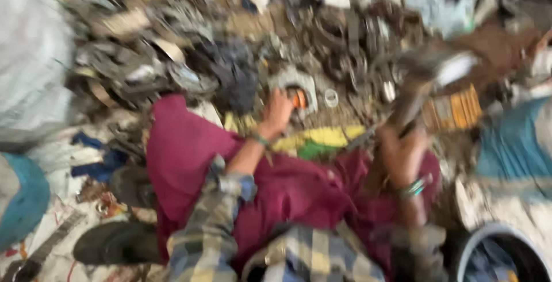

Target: The person sits on the floor surrounded by scrap metal and uses a hammer to strike a small orange mechanical component placed on a metal block. They repeatedly adjust the component and strike it to separate or reshape parts.

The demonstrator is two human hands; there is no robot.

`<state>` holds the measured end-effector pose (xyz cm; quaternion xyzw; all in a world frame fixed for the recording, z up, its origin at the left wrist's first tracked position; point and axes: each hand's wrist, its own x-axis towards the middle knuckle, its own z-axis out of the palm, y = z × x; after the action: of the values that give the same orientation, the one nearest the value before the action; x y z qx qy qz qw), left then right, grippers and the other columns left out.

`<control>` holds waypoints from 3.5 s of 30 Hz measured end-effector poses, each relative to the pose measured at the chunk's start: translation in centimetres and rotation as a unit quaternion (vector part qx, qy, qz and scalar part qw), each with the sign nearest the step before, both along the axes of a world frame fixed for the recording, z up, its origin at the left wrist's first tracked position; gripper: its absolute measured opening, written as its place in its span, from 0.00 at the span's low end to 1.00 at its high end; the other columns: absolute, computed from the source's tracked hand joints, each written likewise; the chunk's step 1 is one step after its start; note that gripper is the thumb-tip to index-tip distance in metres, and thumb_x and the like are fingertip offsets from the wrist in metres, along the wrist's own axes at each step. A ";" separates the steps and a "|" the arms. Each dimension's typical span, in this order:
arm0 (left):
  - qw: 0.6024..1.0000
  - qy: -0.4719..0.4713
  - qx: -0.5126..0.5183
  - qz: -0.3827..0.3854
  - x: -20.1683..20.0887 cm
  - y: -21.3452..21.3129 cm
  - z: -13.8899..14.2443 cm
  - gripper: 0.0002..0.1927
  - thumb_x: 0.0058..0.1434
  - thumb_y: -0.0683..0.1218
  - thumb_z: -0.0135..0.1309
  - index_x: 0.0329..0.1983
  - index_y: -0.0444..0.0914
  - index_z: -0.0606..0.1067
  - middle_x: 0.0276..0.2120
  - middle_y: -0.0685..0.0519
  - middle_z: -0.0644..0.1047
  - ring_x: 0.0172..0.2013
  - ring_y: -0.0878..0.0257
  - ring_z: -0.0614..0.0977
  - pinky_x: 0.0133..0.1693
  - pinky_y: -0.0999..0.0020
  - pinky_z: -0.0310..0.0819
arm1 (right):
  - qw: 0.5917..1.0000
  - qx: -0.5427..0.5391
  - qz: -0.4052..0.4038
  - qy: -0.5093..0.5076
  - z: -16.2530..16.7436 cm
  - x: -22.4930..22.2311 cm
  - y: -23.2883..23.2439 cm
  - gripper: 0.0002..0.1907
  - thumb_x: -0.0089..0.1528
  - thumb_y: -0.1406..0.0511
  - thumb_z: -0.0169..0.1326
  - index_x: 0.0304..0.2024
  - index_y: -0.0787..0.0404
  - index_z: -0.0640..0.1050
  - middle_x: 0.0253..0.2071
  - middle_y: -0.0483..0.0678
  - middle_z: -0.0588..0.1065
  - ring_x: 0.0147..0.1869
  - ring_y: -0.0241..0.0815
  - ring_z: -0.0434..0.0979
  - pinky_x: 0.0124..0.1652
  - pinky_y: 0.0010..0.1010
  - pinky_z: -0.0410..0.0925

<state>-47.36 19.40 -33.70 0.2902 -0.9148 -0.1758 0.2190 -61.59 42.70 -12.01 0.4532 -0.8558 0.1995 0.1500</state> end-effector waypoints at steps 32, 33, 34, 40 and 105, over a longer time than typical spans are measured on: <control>0.953 0.140 0.263 0.055 0.0 -2.2 1.5 0.17 0.61 0.48 0.60 0.52 0.38 0.78 0.46 0.40 0.79 0.49 0.43 0.80 0.50 0.54 0.73 | 0.608 -0.043 -0.074 -0.790 -19.7 -4.2 0.5 0.13 0.66 0.60 0.53 0.44 0.64 0.77 0.27 0.44 0.74 0.24 0.36 0.72 0.24 0.27 0.66; 0.943 0.150 0.294 0.050 -0.1 -2.8 1.3 0.18 0.64 0.51 0.59 0.52 0.37 0.78 0.47 0.41 0.80 0.49 0.46 0.81 0.51 0.56 0.74 | 0.523 -0.059 -0.072 -0.847 -20.8 -4.6 0.6 0.12 0.66 0.59 0.53 0.44 0.62 0.76 0.26 0.43 0.72 0.23 0.36 0.71 0.24 0.26 0.66; 0.931 0.160 0.326 0.043 -0.2 -3.2 1.2 0.19 0.66 0.54 0.58 0.53 0.37 0.77 0.48 0.43 0.81 0.50 0.50 0.83 0.52 0.58 0.75 | 0.534 -0.060 -0.085 -0.839 -21.5 -5.0 0.6 0.13 0.65 0.59 0.52 0.43 0.61 0.76 0.26 0.43 0.72 0.23 0.36 0.71 0.24 0.26 0.66; 0.767 0.313 0.557 0.054 -0.1 -3.3 0.7 0.28 0.74 0.62 0.52 0.62 0.36 0.72 0.56 0.58 0.77 0.58 0.67 0.75 0.58 0.67 0.65 | 0.550 -0.044 -0.101 -0.828 -22.0 -5.4 0.3 0.10 0.64 0.60 0.54 0.37 0.61 0.74 0.25 0.43 0.71 0.22 0.36 0.69 0.23 0.27 0.66; 0.789 0.210 0.543 0.197 -1.3 -1.4 -1.6 0.26 0.66 0.63 0.51 0.39 0.35 0.77 0.22 0.55 0.74 0.17 0.67 0.71 0.19 0.68 0.62 | 0.480 -0.090 -0.100 -0.867 -21.2 -5.4 0.2 0.12 0.66 0.63 0.54 0.47 0.62 0.71 0.29 0.44 0.70 0.26 0.34 0.69 0.24 0.26 0.67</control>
<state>-48.65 18.04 -35.32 0.4911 -0.5229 -0.6532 0.2423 -66.98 42.93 -33.23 -0.0545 -0.5685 0.5508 -0.6086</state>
